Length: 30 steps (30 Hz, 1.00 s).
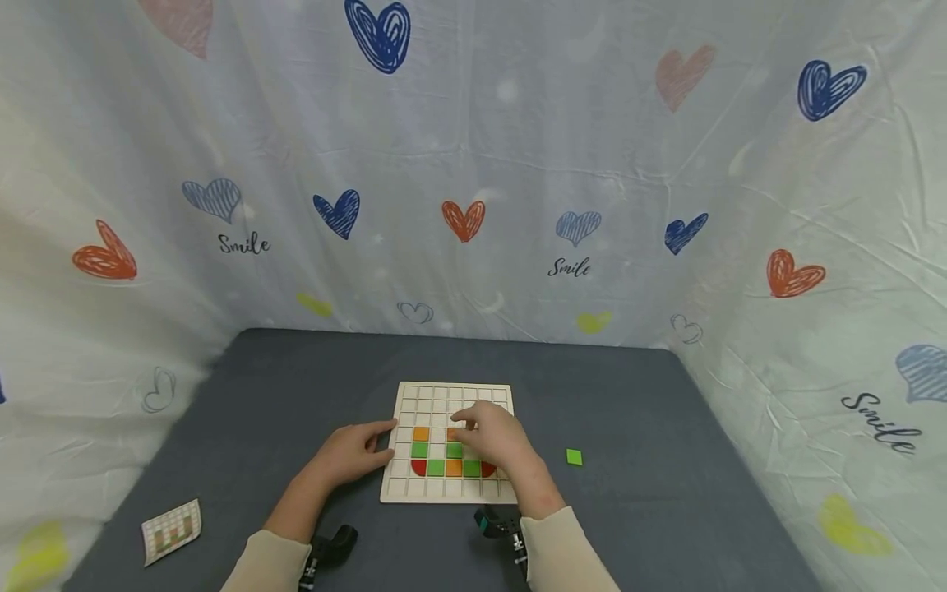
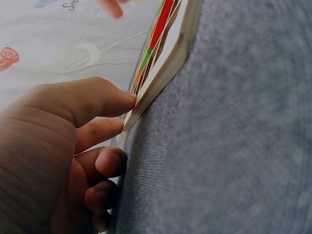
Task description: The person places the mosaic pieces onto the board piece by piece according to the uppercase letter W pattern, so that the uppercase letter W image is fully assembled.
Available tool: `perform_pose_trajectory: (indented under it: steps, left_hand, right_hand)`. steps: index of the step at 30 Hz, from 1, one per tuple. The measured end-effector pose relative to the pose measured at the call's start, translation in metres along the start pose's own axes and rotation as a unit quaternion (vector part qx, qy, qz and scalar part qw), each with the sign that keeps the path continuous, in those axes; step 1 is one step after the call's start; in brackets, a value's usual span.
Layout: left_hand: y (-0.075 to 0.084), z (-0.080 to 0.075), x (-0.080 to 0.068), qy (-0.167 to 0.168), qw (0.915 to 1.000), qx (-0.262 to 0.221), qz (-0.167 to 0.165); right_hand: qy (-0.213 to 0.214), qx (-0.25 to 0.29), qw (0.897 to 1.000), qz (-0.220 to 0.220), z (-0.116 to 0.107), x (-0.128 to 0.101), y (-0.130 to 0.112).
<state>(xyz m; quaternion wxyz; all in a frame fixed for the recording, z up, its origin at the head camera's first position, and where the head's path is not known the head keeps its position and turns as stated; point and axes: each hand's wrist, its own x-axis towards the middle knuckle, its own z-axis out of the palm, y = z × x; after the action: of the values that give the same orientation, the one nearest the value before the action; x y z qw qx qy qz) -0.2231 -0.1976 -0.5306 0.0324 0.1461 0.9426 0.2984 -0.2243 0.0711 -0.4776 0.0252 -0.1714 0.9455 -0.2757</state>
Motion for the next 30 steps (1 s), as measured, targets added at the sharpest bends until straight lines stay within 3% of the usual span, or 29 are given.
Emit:
perform_pose_trajectory:
  steps: [18, 30]
  left_hand:
    - [-0.003, 0.003, 0.002, 0.001, 1.0000, -0.001, -0.004]
    - [-0.003, 0.002, 0.002, 0.004, 1.0000, -0.002, -0.005]
  right_hand:
    - [0.071, 0.048, 0.993, 0.077, -0.042, -0.060, 0.059]
    - [0.087, 0.001, 0.987, 0.136, -0.054, -0.090, 0.103]
